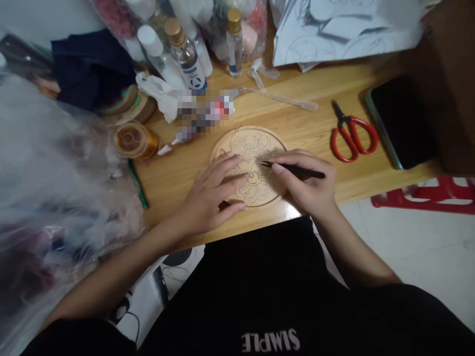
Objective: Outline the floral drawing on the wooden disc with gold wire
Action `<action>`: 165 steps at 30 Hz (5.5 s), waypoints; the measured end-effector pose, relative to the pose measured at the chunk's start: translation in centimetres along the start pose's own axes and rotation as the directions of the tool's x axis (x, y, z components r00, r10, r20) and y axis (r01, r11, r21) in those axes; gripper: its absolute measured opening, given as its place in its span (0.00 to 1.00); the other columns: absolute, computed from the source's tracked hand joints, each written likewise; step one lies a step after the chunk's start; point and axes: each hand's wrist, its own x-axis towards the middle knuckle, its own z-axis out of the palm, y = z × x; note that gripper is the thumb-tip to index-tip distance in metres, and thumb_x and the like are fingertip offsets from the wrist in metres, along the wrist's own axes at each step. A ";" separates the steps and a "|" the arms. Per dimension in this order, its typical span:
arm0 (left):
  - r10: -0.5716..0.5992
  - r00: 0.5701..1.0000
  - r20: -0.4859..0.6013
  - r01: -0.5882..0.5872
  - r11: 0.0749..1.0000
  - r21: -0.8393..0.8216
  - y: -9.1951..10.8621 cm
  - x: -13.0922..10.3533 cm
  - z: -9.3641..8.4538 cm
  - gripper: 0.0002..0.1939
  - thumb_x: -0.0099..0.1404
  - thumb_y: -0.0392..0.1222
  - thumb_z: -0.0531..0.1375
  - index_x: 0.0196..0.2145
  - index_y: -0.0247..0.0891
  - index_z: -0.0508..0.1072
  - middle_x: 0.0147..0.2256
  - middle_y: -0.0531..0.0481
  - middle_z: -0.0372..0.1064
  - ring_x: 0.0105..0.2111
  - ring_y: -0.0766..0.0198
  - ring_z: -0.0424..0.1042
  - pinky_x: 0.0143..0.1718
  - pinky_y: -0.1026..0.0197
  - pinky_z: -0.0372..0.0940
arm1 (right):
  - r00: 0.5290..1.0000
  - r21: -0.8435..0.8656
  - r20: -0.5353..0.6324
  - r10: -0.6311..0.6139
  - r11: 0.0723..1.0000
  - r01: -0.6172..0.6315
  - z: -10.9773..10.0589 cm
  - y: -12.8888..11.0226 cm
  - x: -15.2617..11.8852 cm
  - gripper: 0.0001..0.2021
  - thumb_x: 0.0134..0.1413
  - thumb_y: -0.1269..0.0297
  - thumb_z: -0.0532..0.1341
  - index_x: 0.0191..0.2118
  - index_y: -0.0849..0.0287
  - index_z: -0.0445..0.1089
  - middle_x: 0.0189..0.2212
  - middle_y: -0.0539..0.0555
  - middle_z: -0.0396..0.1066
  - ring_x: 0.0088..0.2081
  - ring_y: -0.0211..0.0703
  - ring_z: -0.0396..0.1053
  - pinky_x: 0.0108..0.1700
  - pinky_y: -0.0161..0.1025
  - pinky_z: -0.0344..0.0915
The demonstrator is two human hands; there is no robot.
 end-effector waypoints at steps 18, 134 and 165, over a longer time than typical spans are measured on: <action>-0.124 0.992 -0.038 0.118 0.985 -0.125 0.5 1.2 -1.2 0.12 0.71 0.39 0.59 0.51 0.40 0.72 0.64 0.37 0.59 0.66 0.54 0.60 0.62 0.43 0.66 | 1.000 0.058 0.009 -0.020 0.998 0.020 0.0 0.3 -0.1 0.06 0.54 0.69 0.66 0.37 0.54 0.79 0.36 0.51 0.81 0.39 0.40 0.78 0.43 0.42 0.75; 0.119 0.991 -0.058 -0.113 0.989 0.092 -0.6 0.7 0.3 0.11 0.71 0.39 0.56 0.47 0.33 0.74 0.57 0.38 0.70 0.63 0.47 0.64 0.63 0.43 0.62 | 0.849 -0.412 0.513 -0.127 0.831 0.374 -0.6 -3.8 1.3 0.11 0.56 0.75 0.65 0.44 0.57 0.76 0.40 0.57 0.80 0.39 0.43 0.79 0.39 0.38 0.78; 0.133 0.988 -0.083 -0.118 0.978 0.170 -0.5 0.9 0.3 0.11 0.71 0.39 0.56 0.47 0.35 0.75 0.50 0.43 0.75 0.60 0.47 0.67 0.62 0.45 0.65 | 0.708 -0.267 0.673 -0.215 0.822 0.503 -1.7 -2.8 4.3 0.11 0.58 0.72 0.64 0.46 0.55 0.76 0.40 0.54 0.80 0.39 0.42 0.80 0.38 0.37 0.78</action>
